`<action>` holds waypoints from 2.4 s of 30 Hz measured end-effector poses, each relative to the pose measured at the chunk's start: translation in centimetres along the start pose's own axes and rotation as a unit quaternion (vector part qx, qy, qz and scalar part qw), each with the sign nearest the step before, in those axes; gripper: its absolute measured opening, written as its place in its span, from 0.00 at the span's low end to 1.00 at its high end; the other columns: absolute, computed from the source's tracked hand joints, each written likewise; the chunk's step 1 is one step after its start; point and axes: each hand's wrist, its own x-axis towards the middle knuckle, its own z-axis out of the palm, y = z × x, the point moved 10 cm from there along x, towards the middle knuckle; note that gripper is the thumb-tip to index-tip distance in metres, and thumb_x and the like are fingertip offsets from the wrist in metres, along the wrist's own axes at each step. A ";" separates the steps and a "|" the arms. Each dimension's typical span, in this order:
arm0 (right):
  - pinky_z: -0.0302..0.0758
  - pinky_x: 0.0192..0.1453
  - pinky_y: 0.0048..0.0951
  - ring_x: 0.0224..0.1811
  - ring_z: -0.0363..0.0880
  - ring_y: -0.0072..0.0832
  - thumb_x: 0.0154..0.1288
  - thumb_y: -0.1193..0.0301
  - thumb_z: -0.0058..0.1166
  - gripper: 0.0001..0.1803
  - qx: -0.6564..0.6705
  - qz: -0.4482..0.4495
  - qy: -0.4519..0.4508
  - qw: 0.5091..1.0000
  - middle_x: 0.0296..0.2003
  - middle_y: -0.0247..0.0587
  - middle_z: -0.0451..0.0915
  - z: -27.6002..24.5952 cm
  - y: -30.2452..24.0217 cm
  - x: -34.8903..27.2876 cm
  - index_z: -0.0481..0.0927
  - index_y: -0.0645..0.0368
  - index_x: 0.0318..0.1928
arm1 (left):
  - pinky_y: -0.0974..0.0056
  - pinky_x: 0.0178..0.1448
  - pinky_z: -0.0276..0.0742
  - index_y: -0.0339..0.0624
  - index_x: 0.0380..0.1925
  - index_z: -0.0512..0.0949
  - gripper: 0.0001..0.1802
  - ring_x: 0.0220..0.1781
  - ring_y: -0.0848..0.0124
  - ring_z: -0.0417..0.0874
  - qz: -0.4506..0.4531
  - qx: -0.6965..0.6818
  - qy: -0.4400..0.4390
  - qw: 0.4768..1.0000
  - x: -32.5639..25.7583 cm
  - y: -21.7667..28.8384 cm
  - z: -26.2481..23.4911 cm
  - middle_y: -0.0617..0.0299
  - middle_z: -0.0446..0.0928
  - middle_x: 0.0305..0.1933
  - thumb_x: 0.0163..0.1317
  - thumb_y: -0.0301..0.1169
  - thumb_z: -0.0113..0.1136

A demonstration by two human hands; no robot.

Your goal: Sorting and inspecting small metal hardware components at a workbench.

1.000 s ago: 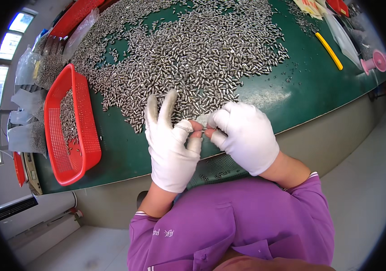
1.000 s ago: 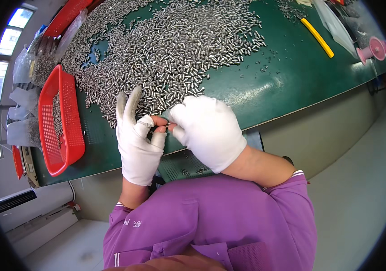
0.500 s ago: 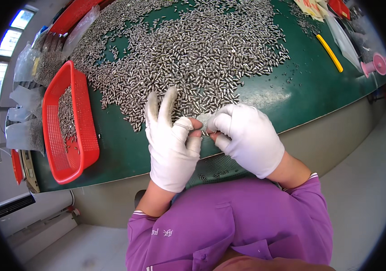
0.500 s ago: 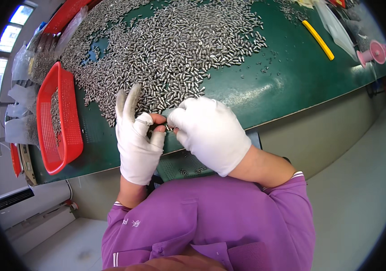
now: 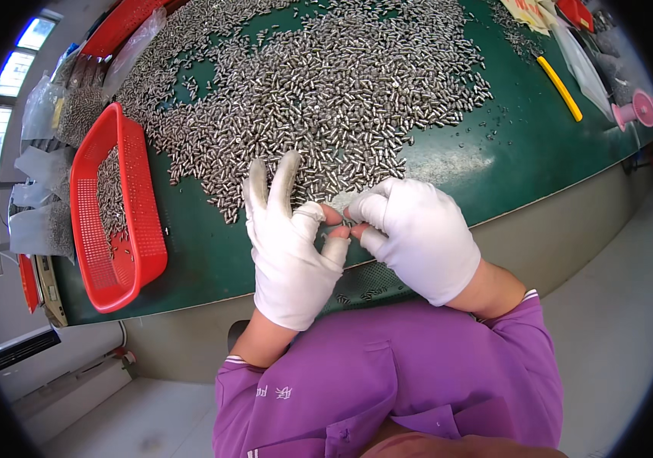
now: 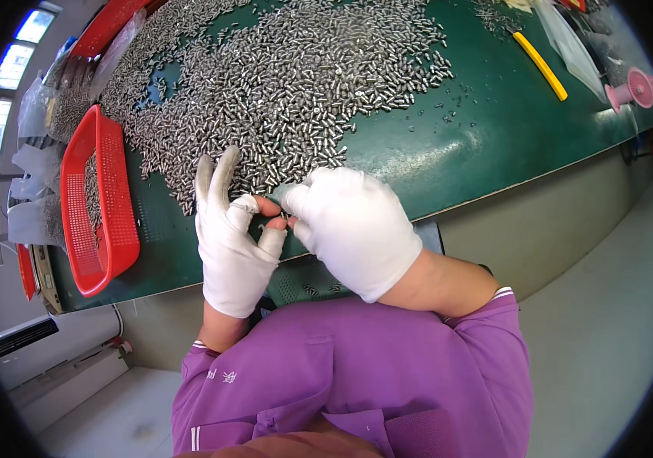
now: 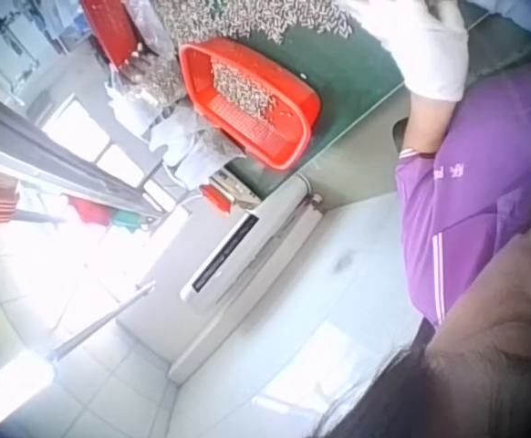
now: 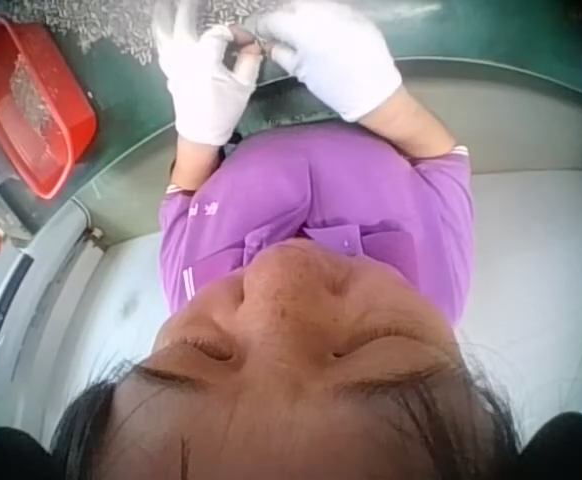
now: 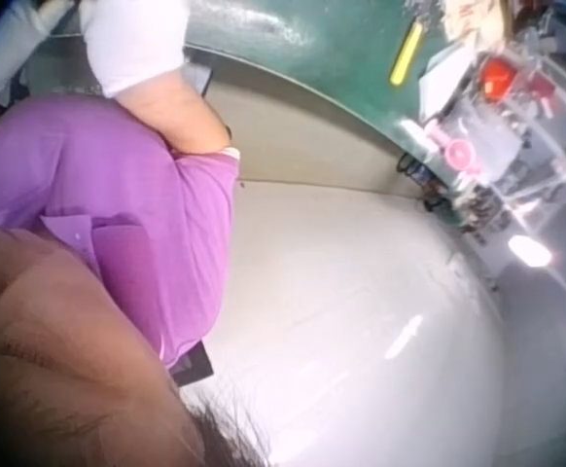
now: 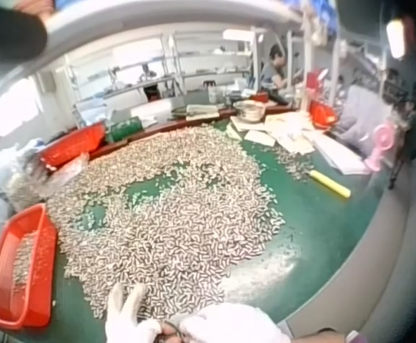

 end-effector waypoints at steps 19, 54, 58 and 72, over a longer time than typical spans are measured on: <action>0.79 0.44 0.42 0.38 0.82 0.40 0.58 0.68 0.64 0.06 0.046 -0.010 -0.013 0.999 0.31 0.38 0.80 0.3 0.5 0.7 0.83 0.52 0.35 | 0.32 0.77 0.54 0.45 0.30 0.77 0.14 0.75 0.33 0.59 0.018 -0.027 -0.014 0.999 0.3 0.0 0.3 0.49 0.68 0.72 0.46 0.26 0.74; 0.77 0.39 0.39 0.36 0.80 0.36 0.60 0.66 0.62 0.05 -0.102 -0.025 0.099 0.989 0.30 0.34 0.77 -1.2 0.6 0.4 0.81 0.48 0.35 | 0.34 0.73 0.61 0.46 0.33 0.78 0.14 0.75 0.32 0.59 -0.001 0.083 0.064 0.995 -0.1 -0.4 -0.9 0.45 0.67 0.73 0.47 0.26 0.72; 0.77 0.39 0.40 0.35 0.80 0.36 0.60 0.66 0.61 0.05 -0.111 -0.041 0.111 0.987 0.30 0.34 0.76 -1.3 0.2 0.5 0.79 0.49 0.32 | 0.34 0.73 0.61 0.46 0.31 0.79 0.13 0.75 0.32 0.60 0.002 0.074 0.055 0.996 0.1 -0.3 -0.7 0.45 0.67 0.72 0.46 0.26 0.72; 0.77 0.39 0.40 0.35 0.79 0.37 0.56 0.64 0.66 0.07 -0.039 -0.032 0.096 0.994 0.31 0.34 0.77 -0.8 0.6 -0.7 0.83 0.49 0.34 | 0.36 0.75 0.59 0.45 0.28 0.80 0.13 0.75 0.33 0.60 -0.005 0.011 0.017 1.000 0.2 -0.2 -0.4 0.47 0.69 0.72 0.43 0.27 0.76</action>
